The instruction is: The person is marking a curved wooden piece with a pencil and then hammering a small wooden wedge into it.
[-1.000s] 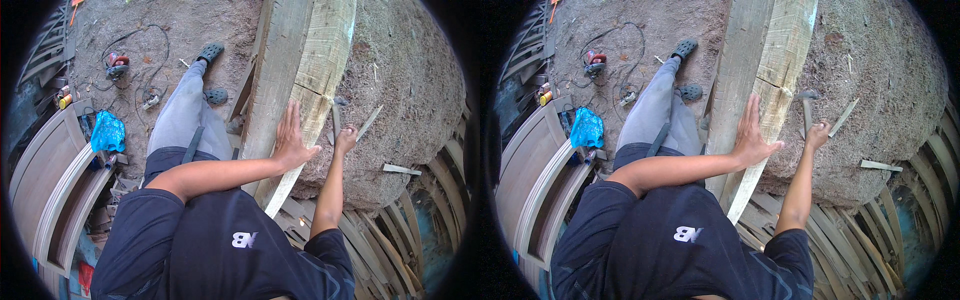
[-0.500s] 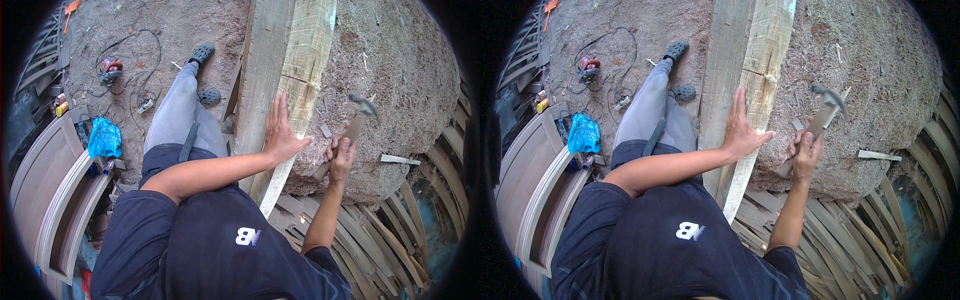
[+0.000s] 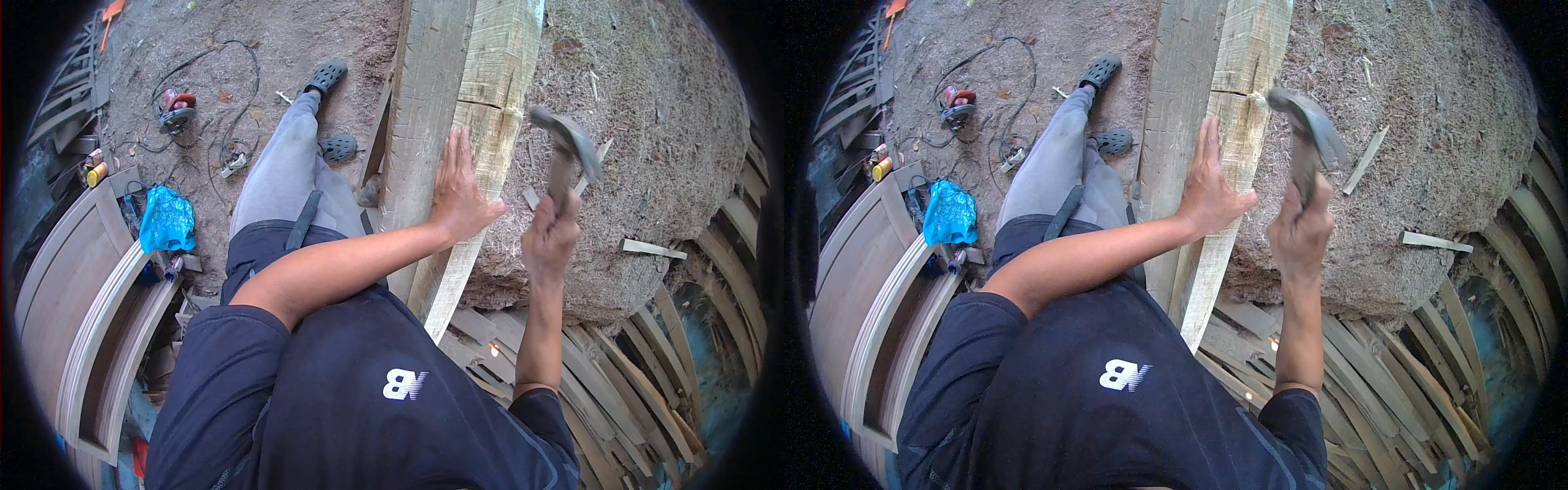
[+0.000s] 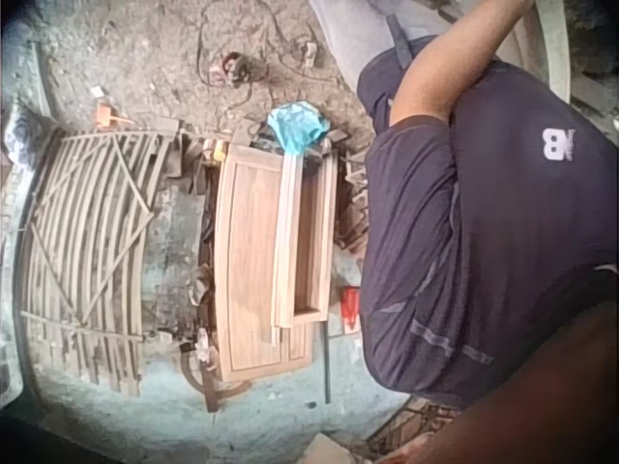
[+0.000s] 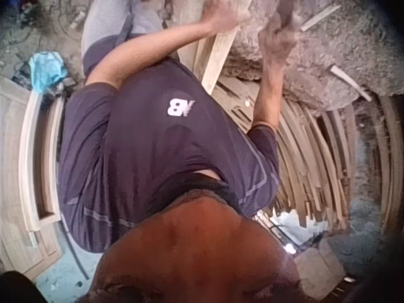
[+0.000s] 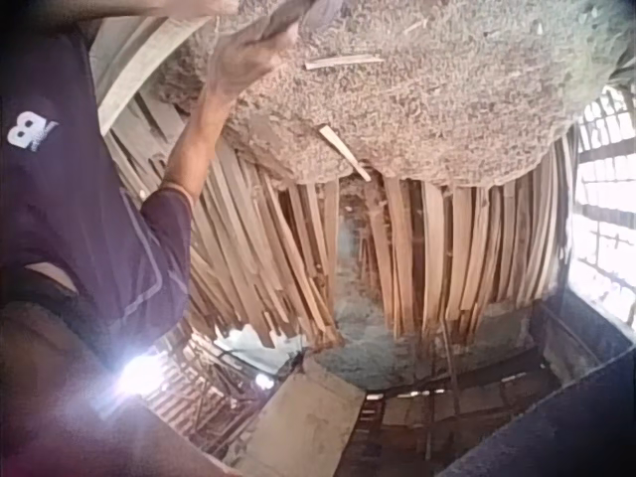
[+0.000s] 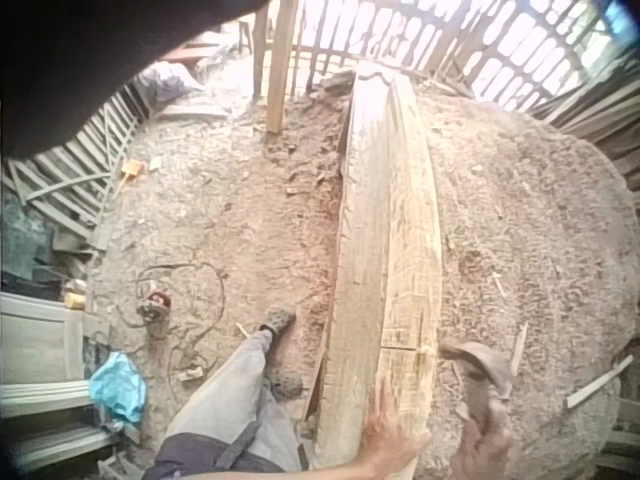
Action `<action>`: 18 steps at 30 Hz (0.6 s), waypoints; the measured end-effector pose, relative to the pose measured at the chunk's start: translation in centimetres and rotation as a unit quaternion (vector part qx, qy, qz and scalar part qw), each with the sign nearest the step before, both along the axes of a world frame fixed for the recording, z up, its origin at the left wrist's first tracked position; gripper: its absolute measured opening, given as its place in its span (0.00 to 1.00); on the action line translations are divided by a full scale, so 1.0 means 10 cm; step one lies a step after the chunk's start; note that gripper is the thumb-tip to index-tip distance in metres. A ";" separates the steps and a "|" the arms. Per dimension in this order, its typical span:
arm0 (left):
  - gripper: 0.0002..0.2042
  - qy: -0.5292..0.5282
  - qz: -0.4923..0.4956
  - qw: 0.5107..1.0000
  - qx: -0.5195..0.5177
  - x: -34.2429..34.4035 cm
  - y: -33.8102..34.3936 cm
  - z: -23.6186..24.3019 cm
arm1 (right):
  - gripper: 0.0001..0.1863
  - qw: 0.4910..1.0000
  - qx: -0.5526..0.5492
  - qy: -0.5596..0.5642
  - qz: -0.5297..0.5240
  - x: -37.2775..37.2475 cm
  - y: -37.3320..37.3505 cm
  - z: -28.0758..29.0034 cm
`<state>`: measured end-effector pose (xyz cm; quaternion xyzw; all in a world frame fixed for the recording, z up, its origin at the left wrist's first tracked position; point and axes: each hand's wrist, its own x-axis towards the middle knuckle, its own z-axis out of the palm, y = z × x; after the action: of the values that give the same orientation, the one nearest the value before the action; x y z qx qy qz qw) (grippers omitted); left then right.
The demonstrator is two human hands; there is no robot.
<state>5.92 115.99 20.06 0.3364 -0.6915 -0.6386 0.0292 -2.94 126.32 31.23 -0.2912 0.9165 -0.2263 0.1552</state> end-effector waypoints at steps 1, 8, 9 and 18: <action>0.64 0.007 0.007 1.000 -0.005 0.00 0.00 0.00 | 0.14 0.998 0.051 -0.016 0.026 -0.03 -0.02 0.04; 0.65 -0.003 0.003 1.000 0.003 -0.01 0.02 -0.01 | 0.19 0.923 -0.382 0.020 -0.045 -0.04 0.03 0.34; 0.65 -0.003 0.006 1.000 -0.002 -0.01 0.02 -0.01 | 0.17 0.920 -0.380 0.080 -0.047 -0.04 0.03 0.29; 0.65 0.001 0.004 1.000 0.005 0.00 0.02 -0.01 | 0.12 0.914 -0.393 -0.097 -0.016 -0.13 0.16 0.29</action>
<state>5.93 116.20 19.98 0.3387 -0.6865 -0.6427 0.0309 -4.25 127.97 34.14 -0.2904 0.7384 -0.5981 0.1128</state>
